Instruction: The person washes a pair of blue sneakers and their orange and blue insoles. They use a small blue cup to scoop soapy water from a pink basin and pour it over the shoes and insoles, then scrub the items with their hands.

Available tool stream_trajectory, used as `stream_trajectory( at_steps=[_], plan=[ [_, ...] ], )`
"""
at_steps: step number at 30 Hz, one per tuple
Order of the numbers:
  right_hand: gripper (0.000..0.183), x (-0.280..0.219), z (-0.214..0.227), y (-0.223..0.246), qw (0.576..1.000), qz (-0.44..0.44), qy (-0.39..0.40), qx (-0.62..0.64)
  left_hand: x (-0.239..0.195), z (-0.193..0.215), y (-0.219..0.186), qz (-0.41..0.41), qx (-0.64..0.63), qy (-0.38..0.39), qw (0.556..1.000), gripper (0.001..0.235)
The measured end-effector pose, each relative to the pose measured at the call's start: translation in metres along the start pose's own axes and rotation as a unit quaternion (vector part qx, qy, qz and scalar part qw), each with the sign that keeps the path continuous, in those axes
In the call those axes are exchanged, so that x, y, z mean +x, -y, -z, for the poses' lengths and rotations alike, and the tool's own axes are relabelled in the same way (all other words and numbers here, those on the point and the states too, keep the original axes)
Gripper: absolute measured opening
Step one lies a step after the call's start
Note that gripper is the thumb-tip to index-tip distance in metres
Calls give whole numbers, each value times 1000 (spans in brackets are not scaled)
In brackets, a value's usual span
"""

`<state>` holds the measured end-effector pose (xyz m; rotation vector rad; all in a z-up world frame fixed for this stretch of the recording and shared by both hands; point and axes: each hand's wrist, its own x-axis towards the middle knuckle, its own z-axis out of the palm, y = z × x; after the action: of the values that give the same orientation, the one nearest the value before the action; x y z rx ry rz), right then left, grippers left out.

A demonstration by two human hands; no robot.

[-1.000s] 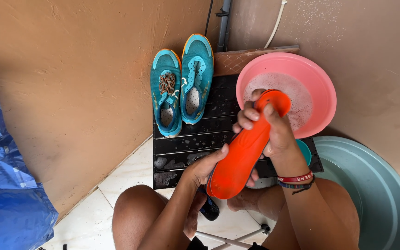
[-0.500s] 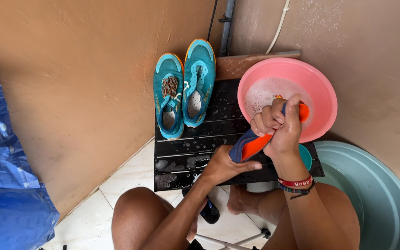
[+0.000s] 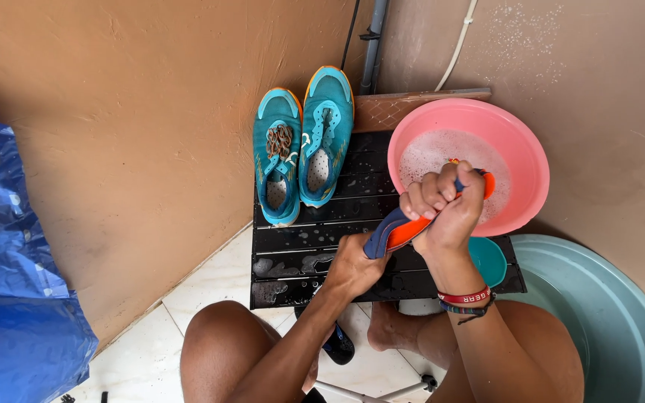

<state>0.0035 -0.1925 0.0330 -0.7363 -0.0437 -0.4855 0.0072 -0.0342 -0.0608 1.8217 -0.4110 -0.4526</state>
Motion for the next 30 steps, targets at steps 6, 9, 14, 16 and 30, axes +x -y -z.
stream_trajectory(
  at_steps=[6, 9, 14, 16, 30],
  plan=[
    [30, -4, -17, 3, 993, 30, -26, -113, -3, 21, -52, -15, -28, -7, 999, 19],
    [24, -13, -55, 27, 984, 9, -26, -178, -2, 30, -77, -17, -63, -16, 998, 26],
    [37, 6, -7, 35, 976, 9, -40, -213, 5, 47, -66, 4, -64, -30, 997, 33],
    [41, 12, 6, 43, 966, 26, -36, -255, 6, 53, -64, 3, -52, -35, 998, 34],
    [35, 4, -15, 89, 828, 116, 41, -547, -1, 66, -59, 48, -209, 180, 960, 93]
  ],
)
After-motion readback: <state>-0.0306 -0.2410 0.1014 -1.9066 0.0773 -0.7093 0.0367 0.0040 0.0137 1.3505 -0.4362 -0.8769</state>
